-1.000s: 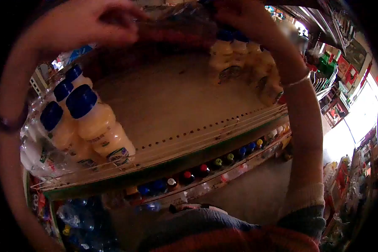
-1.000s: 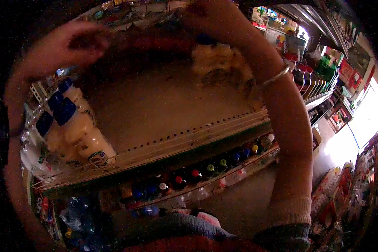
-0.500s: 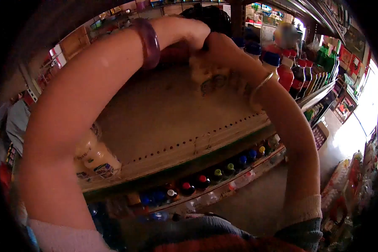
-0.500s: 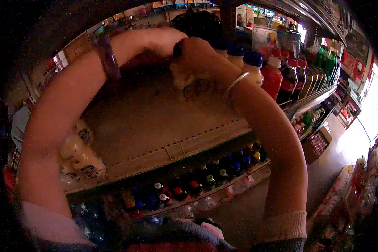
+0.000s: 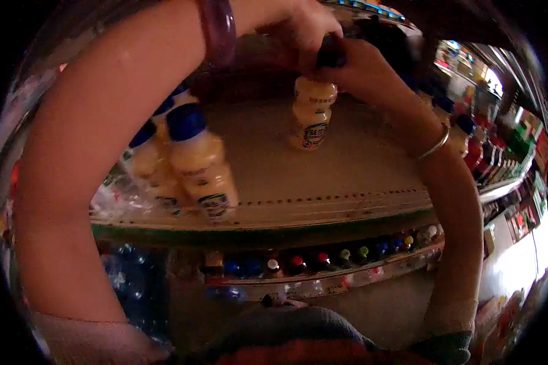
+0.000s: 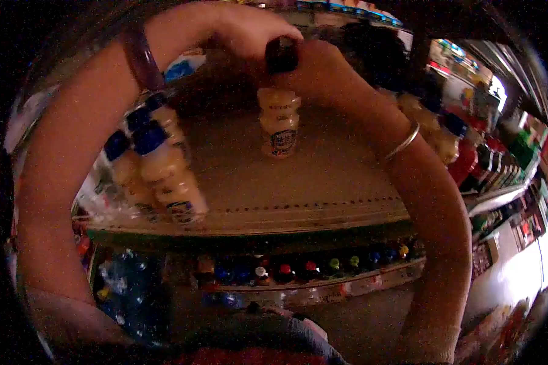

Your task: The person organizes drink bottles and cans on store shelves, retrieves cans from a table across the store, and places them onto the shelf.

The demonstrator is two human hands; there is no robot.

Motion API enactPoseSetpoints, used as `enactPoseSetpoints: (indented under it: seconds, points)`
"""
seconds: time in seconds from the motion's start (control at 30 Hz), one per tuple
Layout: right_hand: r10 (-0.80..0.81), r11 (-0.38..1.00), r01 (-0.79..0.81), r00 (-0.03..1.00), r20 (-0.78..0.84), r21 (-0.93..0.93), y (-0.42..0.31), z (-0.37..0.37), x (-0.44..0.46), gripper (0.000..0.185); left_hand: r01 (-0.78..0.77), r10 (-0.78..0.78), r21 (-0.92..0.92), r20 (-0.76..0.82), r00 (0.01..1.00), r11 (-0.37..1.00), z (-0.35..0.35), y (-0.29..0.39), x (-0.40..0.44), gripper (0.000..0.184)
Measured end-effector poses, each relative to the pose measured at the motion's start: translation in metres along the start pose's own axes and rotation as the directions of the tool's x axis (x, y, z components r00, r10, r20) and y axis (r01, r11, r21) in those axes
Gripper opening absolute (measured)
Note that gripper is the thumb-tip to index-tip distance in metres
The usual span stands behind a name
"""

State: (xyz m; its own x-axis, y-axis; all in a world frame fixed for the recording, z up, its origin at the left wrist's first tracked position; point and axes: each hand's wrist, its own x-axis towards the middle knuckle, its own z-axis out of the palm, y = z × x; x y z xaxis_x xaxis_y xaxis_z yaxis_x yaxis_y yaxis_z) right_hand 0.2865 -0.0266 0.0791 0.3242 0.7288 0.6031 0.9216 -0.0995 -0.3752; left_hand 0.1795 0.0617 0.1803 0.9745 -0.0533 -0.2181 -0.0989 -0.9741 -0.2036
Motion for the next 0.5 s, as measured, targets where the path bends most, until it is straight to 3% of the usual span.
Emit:
enactPoseSetpoints:
  seconds: [0.03,0.07,0.17,0.27,0.37,0.5]
  points:
    - [0.057,0.997,-0.059,0.997,0.054,0.041,-0.012,0.004,0.004,0.039,0.053,-0.054,0.008,0.06,0.997,0.999,0.0,-0.003,-0.013,0.026]
    - [0.017,0.992,-0.029,0.995,0.095,0.125,-0.018,0.013,0.01,0.037,0.08,-0.082,-0.038,-0.035,0.996,0.996,0.013,-0.036,-0.002,0.027]
    - [-0.086,0.947,0.019,0.977,0.195,0.321,-0.033,0.037,0.026,0.033,-0.051,-0.036,-0.424,-0.194,0.98,0.904,0.044,-0.07,-0.033,0.057]
    - [-0.13,0.928,0.027,0.958,0.256,0.371,-0.056,0.056,0.032,0.032,-0.117,0.052,-0.53,-0.136,0.989,0.84,0.06,-0.095,-0.051,0.058]
    - [-0.135,0.944,0.04,0.953,0.271,0.328,-0.074,0.068,0.03,0.032,0.107,-0.084,-0.645,0.066,0.994,0.757,0.062,-0.086,-0.074,0.057]
    - [-0.157,0.937,0.038,0.935,0.318,0.348,-0.079,0.078,0.031,0.031,-0.01,-0.01,-0.565,-0.032,0.999,0.825,0.075,-0.098,-0.084,0.057]
